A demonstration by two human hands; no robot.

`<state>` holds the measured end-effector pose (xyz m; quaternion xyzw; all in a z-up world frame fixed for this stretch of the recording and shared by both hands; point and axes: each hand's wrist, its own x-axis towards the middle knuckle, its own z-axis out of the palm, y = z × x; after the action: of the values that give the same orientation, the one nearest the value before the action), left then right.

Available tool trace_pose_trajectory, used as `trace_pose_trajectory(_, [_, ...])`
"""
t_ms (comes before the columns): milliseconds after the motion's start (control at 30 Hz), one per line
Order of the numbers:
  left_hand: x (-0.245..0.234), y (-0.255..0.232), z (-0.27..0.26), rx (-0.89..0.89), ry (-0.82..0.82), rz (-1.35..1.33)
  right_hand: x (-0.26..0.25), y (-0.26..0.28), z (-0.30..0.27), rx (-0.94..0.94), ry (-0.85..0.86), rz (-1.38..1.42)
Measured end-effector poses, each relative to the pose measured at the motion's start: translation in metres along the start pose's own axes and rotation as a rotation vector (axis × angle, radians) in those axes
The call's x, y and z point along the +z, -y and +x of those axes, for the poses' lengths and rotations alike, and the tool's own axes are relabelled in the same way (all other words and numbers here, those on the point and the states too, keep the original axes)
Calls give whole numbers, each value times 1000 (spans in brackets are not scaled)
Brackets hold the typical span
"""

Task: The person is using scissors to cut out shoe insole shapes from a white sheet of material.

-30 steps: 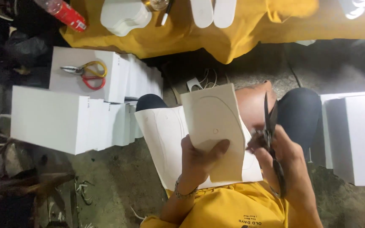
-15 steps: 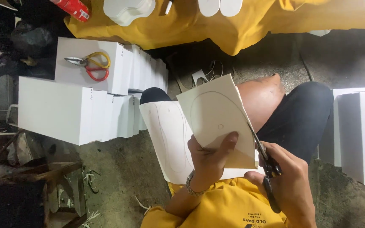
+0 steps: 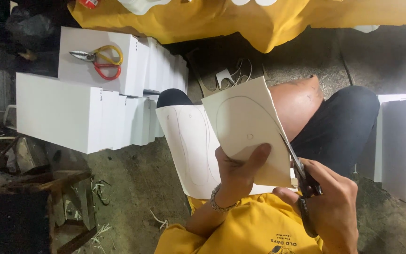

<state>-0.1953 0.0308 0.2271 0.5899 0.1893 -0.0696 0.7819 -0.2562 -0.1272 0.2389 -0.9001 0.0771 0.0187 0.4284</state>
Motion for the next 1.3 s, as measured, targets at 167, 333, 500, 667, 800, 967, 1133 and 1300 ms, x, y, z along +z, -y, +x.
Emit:
trace_pose_trajectory(167, [1, -2, -1, -72, -34, 28, 0, 0, -2, 22, 4, 0])
trace_pose_trajectory(333, [3, -9, -2, -75, -48, 8, 2, -4, -4, 39, 8, -36])
trace_pose_trajectory(500, [2, -9, -1, -67, 2, 85, 2, -1, -1, 24, 3, 36])
trace_pose_trajectory(667, [3, -11, -4, -86, 40, 70, -1, 1, 2, 6, -5, 37])
trace_pose_trajectory(800, [3, -7, -5, -68, 63, 14, -4, -1, 1, -19, -15, -28])
trace_pose_trajectory(967, [4, -9, -5, -153, 71, 61, -4, 2, -3, -11, -27, -35])
trace_pose_trajectory(1133, [-9, 3, 6, -151, 155, 62, -5, -10, -9, -4, -32, -82])
trace_pose_trajectory(1300, [-5, -18, 13, 110, 182, -15, -1, -17, -16, 42, -4, -89])
